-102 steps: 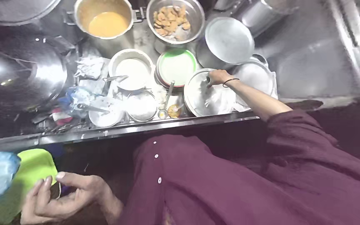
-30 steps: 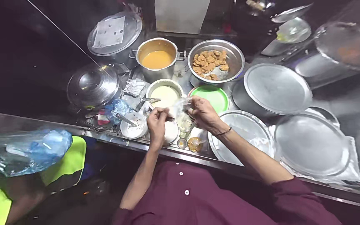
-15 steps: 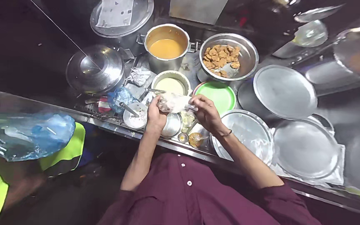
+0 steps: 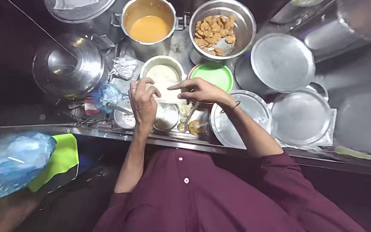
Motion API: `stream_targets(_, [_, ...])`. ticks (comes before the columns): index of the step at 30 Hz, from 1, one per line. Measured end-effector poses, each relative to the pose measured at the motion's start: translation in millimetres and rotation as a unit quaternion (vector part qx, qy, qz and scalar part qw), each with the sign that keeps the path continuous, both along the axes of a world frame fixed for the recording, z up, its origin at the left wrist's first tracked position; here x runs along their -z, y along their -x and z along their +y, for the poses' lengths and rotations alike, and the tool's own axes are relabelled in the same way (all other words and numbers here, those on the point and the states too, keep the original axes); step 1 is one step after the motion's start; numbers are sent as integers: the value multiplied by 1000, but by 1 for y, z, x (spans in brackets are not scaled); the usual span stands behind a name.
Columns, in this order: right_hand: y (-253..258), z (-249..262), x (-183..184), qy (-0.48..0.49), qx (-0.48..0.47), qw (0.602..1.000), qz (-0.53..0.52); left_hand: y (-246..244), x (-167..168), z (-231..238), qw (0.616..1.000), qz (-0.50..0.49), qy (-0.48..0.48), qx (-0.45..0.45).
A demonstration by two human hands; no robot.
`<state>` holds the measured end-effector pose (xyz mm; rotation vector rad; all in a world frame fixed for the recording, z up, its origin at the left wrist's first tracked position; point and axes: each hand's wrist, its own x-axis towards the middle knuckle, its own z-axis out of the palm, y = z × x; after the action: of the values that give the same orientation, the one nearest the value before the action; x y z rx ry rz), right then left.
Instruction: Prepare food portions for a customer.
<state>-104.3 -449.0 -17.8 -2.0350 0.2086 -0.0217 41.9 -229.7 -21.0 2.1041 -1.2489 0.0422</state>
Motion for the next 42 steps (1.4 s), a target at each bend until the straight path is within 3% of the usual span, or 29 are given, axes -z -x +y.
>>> stream_targets(1, [3,-10,11,-49,-29,998,-40,-5,0,4,999,-4,-30,-13])
stream_targets(2, [6,-19,28,-5,-25,998,-61,-12,1,7,998,-6,-60,-33])
stream_targets(3, [10,-27,53,117,-12,992,-45,-19,4,11,995,0,-84,-53])
stream_targets(5, [27,-32,116,360,-59,927,85,-31,12,19,991,12,-105,-77])
stream_targets(6, [37,-29,148,427,-104,886,149,-36,15,21,990,13,-110,-83])
stream_targets(9, [64,-28,219,508,-218,810,196,-46,7,22,990,15,-109,-93])
stream_targets(12, [59,-31,193,469,-292,820,150,-61,-2,31,985,8,-115,-131])
stream_targets(16, [35,-43,69,384,-256,832,309,-88,-10,35,974,8,-141,-175])
stream_targets(19, [10,-87,-1,390,-144,853,315,-108,-20,25,968,10,-145,-202])
stream_targets(22, [-31,-131,-22,380,6,900,215,-125,-26,-1,969,27,-138,-204])
stream_targets(25, [-124,-135,-2,387,157,897,141,-150,-24,-43,973,34,-132,-188])
stream_targets(27, [-198,-138,32,431,188,876,105,-173,-18,-75,972,27,-134,-192])
stream_targets(32, [-334,-168,105,478,16,864,156,-226,0,-129,973,13,-146,-179])
stream_targets(34, [-361,-174,115,417,16,886,202,-253,8,-143,975,9,-149,-167])
stream_targets(36, [-374,-179,124,315,85,912,248,-287,18,-158,971,28,-162,-176])
stream_targets(39, [-382,-192,140,190,174,920,297,-339,38,-183,967,46,-149,-203])
stream_targets(42, [-378,-207,162,113,194,929,294,-368,46,-193,968,50,-127,-209])
